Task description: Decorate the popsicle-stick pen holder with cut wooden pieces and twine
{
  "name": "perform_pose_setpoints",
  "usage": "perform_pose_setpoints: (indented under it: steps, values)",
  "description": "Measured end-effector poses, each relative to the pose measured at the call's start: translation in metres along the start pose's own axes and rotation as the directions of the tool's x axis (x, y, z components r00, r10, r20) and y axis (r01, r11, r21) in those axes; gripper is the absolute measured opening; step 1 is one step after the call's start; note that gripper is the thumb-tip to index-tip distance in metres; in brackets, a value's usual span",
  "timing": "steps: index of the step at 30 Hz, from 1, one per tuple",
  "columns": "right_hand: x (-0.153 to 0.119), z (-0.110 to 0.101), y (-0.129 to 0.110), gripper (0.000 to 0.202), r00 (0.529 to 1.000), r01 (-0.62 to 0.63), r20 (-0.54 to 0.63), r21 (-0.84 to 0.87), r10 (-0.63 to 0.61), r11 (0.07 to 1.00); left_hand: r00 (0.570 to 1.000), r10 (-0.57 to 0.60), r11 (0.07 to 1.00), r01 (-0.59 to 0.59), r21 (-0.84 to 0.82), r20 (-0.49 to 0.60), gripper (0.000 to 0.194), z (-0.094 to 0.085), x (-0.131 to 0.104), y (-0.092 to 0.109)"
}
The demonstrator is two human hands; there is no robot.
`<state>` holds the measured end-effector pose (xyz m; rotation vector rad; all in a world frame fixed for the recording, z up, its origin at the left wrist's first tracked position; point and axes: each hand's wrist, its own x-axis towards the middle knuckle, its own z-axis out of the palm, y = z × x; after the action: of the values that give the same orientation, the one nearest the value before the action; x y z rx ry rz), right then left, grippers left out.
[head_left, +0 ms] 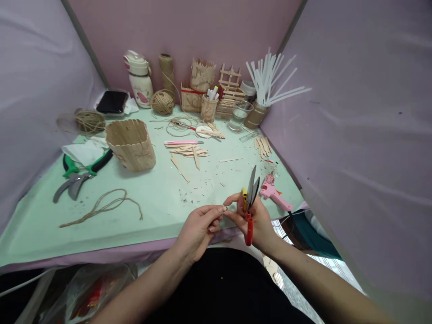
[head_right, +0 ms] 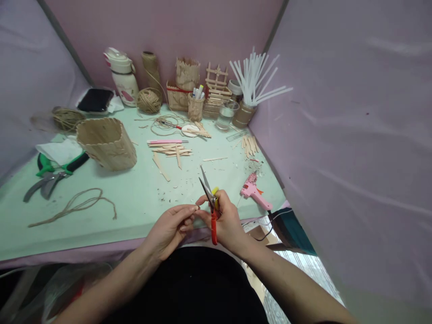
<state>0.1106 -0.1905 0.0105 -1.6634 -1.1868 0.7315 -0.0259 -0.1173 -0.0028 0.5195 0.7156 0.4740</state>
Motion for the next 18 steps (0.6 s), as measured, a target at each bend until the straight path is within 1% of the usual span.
perform_pose_setpoints:
  steps: [6,9,13,16,18]
  values:
    - [0.005,-0.005,-0.008,0.029,1.000,-0.020,0.004,-0.042,0.021,0.999,1.000,-0.016,1.000,0.016,0.018,0.013,0.026,-0.002,0.000,0.003]
    - [0.006,-0.009,-0.012,0.029,0.998,-0.015,0.069,0.001,0.015,1.000,0.998,-0.052,0.998,0.051,0.040,0.037,0.025,-0.006,0.001,0.004]
    - [0.005,-0.012,-0.011,0.035,0.988,-0.042,0.151,0.041,0.036,0.998,0.993,-0.087,0.993,0.080,0.089,0.074,0.026,-0.010,0.003,0.006]
    - [0.004,-0.013,-0.008,0.032,0.983,-0.047,0.178,-0.001,0.047,0.999,0.992,-0.105,0.986,0.095,0.134,0.069,0.028,-0.009,0.003,0.006]
    - [0.003,-0.013,-0.006,0.030,0.983,-0.055,0.174,-0.035,0.060,0.998,0.992,-0.111,0.985,0.101,0.141,0.063,0.028,-0.009,0.004,0.006]
